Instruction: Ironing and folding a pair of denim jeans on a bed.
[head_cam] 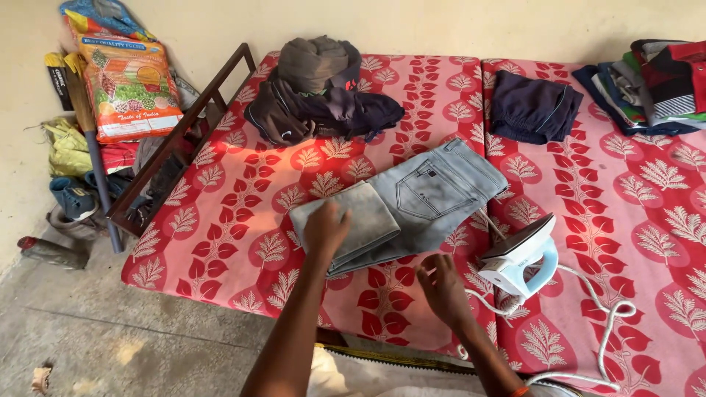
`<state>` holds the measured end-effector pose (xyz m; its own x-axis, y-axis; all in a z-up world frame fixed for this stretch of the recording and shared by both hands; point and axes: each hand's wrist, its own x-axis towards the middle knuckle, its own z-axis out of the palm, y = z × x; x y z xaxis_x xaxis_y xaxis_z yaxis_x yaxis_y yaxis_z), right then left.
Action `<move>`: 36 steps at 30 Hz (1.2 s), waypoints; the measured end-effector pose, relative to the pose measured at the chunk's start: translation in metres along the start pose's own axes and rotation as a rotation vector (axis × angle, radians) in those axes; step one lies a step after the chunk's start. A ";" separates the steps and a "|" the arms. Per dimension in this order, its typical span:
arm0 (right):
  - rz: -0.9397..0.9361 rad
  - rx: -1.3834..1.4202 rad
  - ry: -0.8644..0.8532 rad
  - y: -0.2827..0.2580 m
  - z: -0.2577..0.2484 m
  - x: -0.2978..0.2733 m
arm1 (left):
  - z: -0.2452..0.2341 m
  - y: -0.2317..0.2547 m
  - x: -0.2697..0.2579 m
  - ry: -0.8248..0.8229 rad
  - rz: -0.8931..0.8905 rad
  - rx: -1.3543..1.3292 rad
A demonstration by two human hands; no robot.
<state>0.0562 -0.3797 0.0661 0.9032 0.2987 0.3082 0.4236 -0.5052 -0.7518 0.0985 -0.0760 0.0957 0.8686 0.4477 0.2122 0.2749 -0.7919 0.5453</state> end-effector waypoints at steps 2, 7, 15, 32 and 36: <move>0.069 0.027 -0.071 0.022 0.021 0.003 | 0.007 -0.027 -0.032 0.005 0.000 0.068; 0.178 0.045 0.036 0.065 0.069 0.017 | -0.001 -0.035 -0.088 -0.069 -0.103 0.114; 0.890 0.693 0.232 0.168 0.075 0.088 | 0.042 -0.059 -0.086 0.075 -0.228 -0.183; 0.537 -0.116 0.253 0.052 0.075 0.037 | -0.033 -0.096 -0.100 -0.009 -0.066 -0.124; 0.522 0.015 0.051 0.032 0.112 0.087 | -0.040 -0.068 -0.096 0.022 0.029 0.139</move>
<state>0.1404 -0.2799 0.0033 0.9962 -0.0293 -0.0822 -0.0843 -0.5646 -0.8210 -0.0205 -0.0486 0.0702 0.8681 0.4316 0.2452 0.3057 -0.8539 0.4212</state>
